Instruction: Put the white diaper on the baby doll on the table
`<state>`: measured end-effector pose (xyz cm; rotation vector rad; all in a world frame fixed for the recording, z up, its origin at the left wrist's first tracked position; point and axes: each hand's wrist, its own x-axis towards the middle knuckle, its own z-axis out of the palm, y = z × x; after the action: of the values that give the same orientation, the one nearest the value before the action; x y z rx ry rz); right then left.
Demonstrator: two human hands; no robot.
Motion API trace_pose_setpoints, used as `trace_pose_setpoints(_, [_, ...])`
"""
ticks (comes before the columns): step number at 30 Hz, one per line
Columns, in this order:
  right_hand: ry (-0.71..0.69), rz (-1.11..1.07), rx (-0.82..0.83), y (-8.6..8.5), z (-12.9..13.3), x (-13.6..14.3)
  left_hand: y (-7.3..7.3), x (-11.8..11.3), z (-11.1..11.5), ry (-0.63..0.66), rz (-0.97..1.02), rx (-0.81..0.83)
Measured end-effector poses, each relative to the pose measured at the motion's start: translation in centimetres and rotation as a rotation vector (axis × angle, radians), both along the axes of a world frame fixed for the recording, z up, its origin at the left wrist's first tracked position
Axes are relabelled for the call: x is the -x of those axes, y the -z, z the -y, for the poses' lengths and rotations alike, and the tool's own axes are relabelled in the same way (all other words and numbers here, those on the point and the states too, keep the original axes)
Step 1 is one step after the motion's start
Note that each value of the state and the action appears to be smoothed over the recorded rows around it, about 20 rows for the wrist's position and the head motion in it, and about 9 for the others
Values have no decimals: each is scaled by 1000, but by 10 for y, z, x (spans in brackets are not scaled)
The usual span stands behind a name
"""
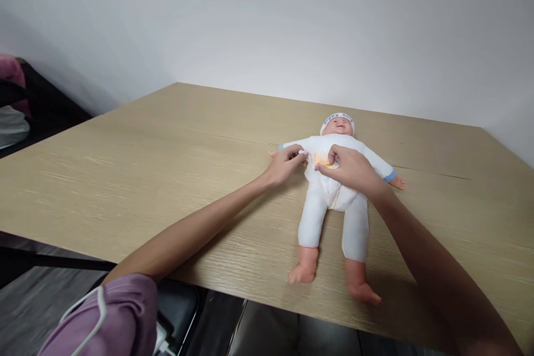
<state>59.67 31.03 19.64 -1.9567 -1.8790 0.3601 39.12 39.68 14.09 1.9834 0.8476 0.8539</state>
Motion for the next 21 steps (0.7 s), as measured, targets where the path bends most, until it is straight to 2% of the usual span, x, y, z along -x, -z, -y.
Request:
trace_pose_setpoints(3, [-4,-37,37,-3,0,1,-8,-20,6,98,93,-19])
trace_pose_setpoints(6, [-18,-52,41,-4,-1,1,-7,-29,6,110,132,16])
trace_pose_setpoints(12, [-84,-10,-2,-7,1,2,-2,-28,6,140,116,30])
trace_pose_setpoints(18, [-151,-89,25,-7,2,-4,5,-28,7,208,98,-127])
trace_pose_setpoints(21, [-171,-141,47,-5,0,-10,11,-25,6,259,118,-148])
